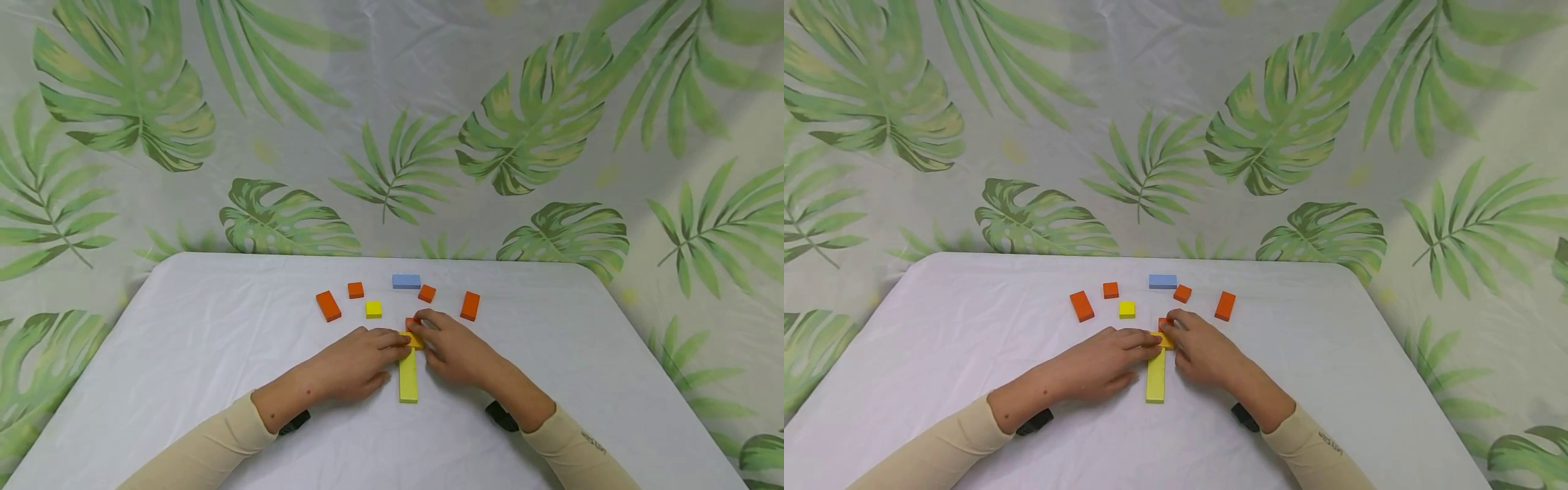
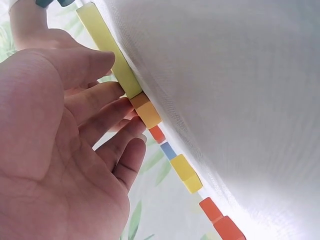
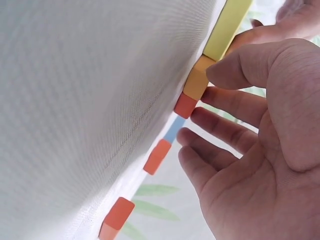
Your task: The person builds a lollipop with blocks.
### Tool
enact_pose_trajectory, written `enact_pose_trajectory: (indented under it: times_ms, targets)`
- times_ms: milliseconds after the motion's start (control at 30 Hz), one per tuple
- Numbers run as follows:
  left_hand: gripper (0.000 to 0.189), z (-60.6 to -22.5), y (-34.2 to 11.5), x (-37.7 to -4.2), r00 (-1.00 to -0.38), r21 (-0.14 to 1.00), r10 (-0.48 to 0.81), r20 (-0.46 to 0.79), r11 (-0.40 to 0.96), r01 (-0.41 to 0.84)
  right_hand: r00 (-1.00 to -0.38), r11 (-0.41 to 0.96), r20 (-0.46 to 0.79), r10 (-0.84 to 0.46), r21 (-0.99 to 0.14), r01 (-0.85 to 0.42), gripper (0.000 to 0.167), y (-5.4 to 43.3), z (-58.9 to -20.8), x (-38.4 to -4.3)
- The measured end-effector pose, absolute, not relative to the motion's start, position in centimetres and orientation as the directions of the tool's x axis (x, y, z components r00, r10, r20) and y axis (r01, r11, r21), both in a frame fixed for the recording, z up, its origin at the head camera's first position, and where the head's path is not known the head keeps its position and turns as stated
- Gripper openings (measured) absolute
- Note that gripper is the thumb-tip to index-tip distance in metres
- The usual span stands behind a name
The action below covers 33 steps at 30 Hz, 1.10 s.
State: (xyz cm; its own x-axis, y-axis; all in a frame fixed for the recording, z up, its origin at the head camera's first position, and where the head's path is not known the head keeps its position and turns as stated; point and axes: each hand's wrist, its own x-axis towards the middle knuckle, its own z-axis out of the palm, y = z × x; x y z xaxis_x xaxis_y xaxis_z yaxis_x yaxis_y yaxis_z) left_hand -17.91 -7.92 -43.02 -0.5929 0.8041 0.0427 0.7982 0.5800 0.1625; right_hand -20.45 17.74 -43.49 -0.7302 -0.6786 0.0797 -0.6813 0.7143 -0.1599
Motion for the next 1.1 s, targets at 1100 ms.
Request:
enact_pose_trajectory:
  times_ms: [1100]
  targets:
    - [0.052,-43.33,-7.93,-18.1,-0.602,0.117,0.796,0.064,0.593,0.796,-0.717,0.704,0.078,-0.693,-0.137,-0.696,0.047,17.6,-43.28,-20.1]
